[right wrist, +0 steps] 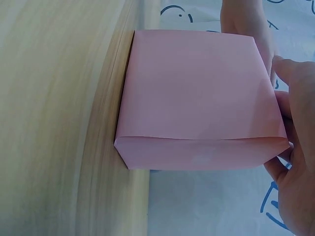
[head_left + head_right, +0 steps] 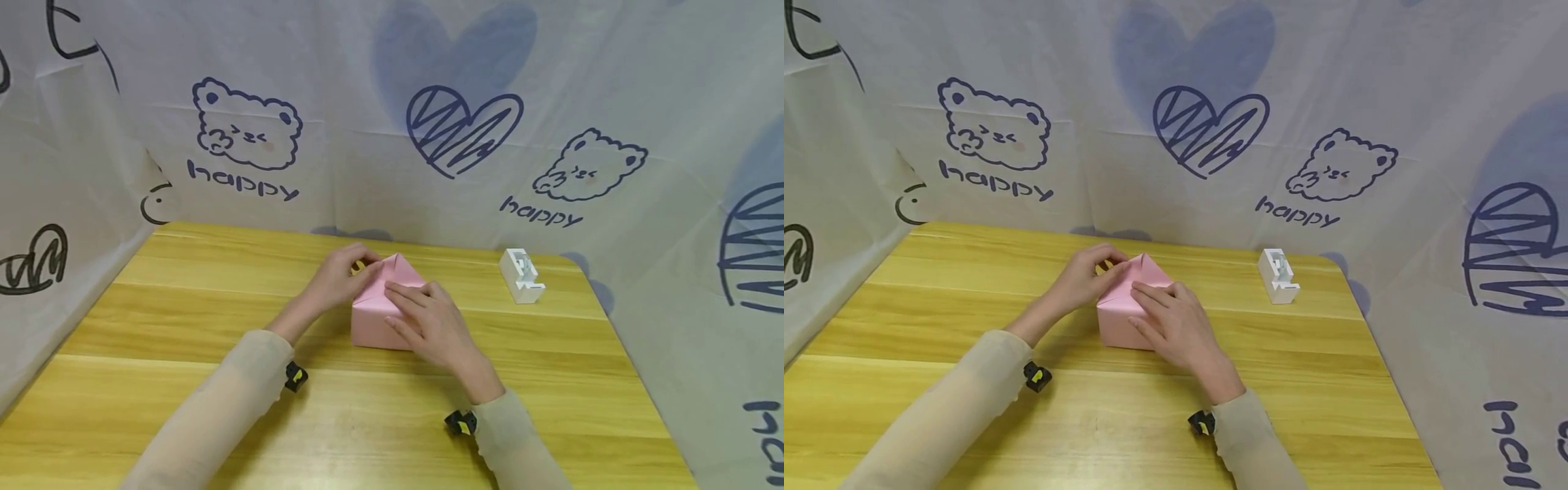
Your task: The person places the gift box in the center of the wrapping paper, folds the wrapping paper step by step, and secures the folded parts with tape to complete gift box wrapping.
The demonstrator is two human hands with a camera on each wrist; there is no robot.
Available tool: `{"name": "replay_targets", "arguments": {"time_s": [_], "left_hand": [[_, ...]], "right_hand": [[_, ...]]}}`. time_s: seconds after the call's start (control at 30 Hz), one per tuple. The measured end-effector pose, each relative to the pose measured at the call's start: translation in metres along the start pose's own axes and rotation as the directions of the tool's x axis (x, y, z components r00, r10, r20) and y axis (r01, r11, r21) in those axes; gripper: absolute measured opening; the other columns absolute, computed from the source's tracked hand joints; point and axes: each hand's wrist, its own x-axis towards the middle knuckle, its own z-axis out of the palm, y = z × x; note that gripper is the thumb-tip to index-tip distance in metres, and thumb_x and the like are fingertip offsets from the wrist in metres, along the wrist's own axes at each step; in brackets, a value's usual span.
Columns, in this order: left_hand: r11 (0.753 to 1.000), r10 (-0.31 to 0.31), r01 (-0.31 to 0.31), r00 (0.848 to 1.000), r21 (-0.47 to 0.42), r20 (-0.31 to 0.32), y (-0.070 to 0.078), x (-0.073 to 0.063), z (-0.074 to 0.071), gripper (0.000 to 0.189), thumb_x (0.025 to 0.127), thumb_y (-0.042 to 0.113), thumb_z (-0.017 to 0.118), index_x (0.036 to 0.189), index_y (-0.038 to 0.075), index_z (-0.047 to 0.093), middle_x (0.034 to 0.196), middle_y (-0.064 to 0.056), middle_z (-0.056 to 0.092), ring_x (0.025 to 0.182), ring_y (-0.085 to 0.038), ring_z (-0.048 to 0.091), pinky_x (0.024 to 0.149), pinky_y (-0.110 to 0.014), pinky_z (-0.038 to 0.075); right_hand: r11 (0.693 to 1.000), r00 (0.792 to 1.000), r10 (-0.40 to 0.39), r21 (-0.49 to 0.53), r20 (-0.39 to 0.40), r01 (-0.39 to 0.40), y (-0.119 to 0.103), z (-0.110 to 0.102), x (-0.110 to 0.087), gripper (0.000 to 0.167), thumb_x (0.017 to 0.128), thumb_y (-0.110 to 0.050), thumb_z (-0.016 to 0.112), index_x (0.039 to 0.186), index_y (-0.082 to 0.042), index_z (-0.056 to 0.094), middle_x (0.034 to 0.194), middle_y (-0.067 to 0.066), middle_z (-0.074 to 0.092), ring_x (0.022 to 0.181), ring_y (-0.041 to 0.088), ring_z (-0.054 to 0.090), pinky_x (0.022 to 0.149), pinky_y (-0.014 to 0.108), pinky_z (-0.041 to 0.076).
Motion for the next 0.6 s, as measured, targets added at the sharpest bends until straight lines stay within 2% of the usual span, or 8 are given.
{"name": "replay_targets", "arguments": {"time_s": [0.2,0.4,0.6], "left_hand": [[0.998,-0.029,0.029,1.0,-0.047,0.005,0.003,0.006,0.004,0.019,0.102,0.023,0.069,0.11,0.007,0.077,0.105,-0.004,0.075,0.092,-0.02,0.066,0.08,-0.036,0.057],[0.997,-0.042,0.042,0.999,-0.061,-0.006,0.006,0.01,0.006,0.014,0.101,0.018,0.071,0.106,0.006,0.076,0.104,-0.006,0.075,0.091,-0.021,0.067,0.081,-0.036,0.058],[0.995,-0.059,0.059,0.998,-0.083,-0.003,0.01,0.013,0.008,0.017,0.102,0.021,0.069,0.109,0.007,0.075,0.106,-0.006,0.075,0.091,-0.02,0.066,0.08,-0.035,0.057]], "right_hand": [[1.0,1.0,0.002,0.005,-0.006,-0.002,0.0,0.001,0.0,0.069,0.109,-0.062,0.025,0.145,-0.017,0.064,0.151,-0.004,0.059,0.095,0.02,0.053,0.082,0.035,0.043],[1.0,1.0,0.001,0.014,-0.021,-0.001,0.0,0.001,0.0,0.069,0.109,-0.062,0.027,0.144,-0.016,0.065,0.15,-0.003,0.06,0.097,0.021,0.054,0.082,0.036,0.044],[1.0,1.0,0.007,0.022,-0.018,-0.007,0.0,0.0,-0.001,0.068,0.109,-0.062,0.028,0.144,-0.016,0.064,0.15,-0.003,0.06,0.096,0.021,0.053,0.083,0.035,0.044]]}}
